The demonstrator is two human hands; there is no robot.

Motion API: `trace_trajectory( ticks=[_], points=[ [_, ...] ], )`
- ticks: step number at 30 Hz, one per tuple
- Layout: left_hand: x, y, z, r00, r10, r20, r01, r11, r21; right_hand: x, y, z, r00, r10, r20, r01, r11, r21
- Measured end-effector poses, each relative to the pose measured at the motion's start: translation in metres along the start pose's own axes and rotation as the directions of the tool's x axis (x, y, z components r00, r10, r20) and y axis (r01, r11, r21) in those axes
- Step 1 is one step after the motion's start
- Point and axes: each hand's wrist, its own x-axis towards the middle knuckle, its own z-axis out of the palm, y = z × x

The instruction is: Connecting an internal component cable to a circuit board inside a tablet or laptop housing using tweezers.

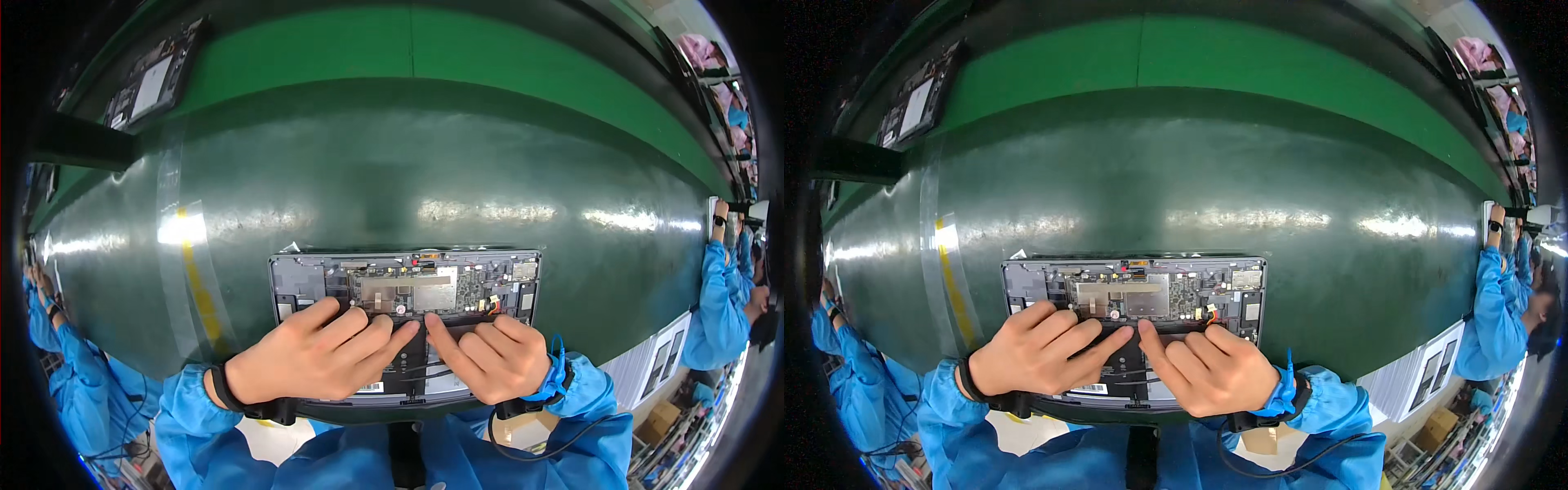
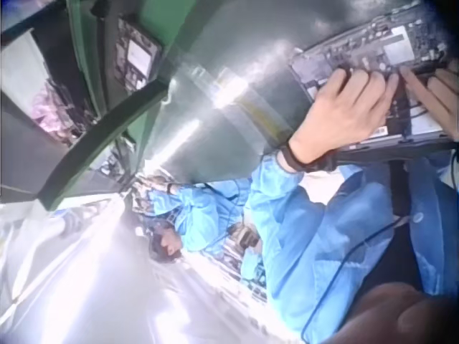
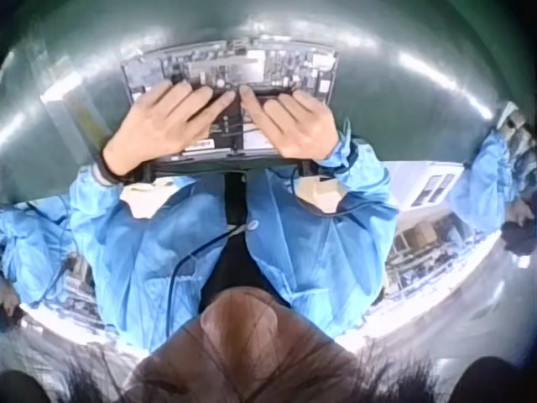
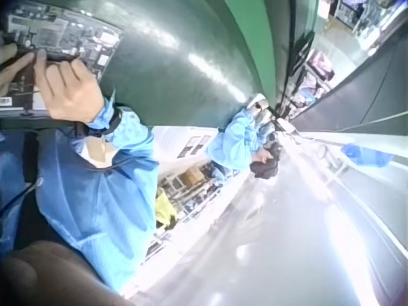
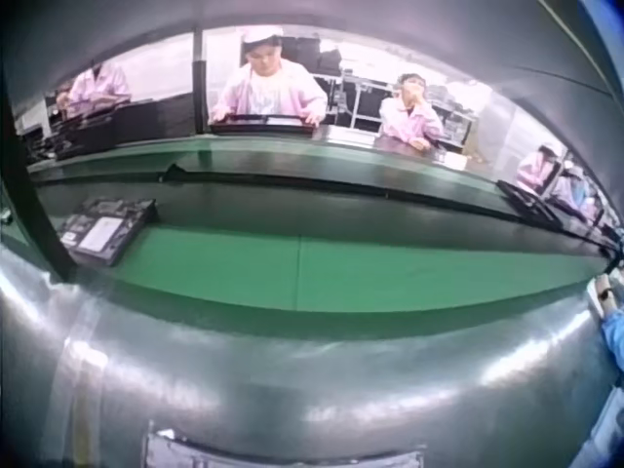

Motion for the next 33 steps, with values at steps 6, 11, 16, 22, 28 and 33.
trace_trajectory(
  ticks=[6, 11, 16, 22, 28, 33],
  points=[
    [-0.003, 0.001, 0.000, 1.000, -0.005, 0.007, 0.005, 1.000, -0.010, -0.001, -0.008, -0.003, 0.999, 0.021, 0.043, -0.018, 0.996, -0.082],
    [-0.003, 0.002, 0.001, 1.000, 0.006, 0.008, -0.006, 1.000, -0.012, -0.001, -0.014, -0.003, 0.993, 0.074, 0.090, -0.066, 0.994, -0.087],
    [-0.004, 0.001, 0.001, 1.000, 0.011, 0.002, -0.011, 1.000, -0.016, 0.002, -0.018, -0.005, 0.988, 0.093, 0.126, -0.081, 0.992, -0.095],
    [-0.004, 0.007, -0.004, 1.000, -0.014, 0.019, 0.014, 1.000, 0.028, 0.004, -0.022, -0.010, 0.984, 0.122, 0.133, -0.113, 0.991, -0.078],
    [-0.011, 0.015, -0.026, 0.997, -0.044, 0.057, 0.034, 0.986, 0.161, 0.002, -0.019, -0.022, 0.990, 0.133, 0.048, -0.132, 0.991, -0.036],
    [-0.032, 0.052, -0.066, 0.987, -0.158, -0.031, 0.161, 0.978, 0.136, -0.023, -0.025, -0.041, 0.966, 0.249, 0.066, -0.251, 0.968, 0.023]
  ],
)
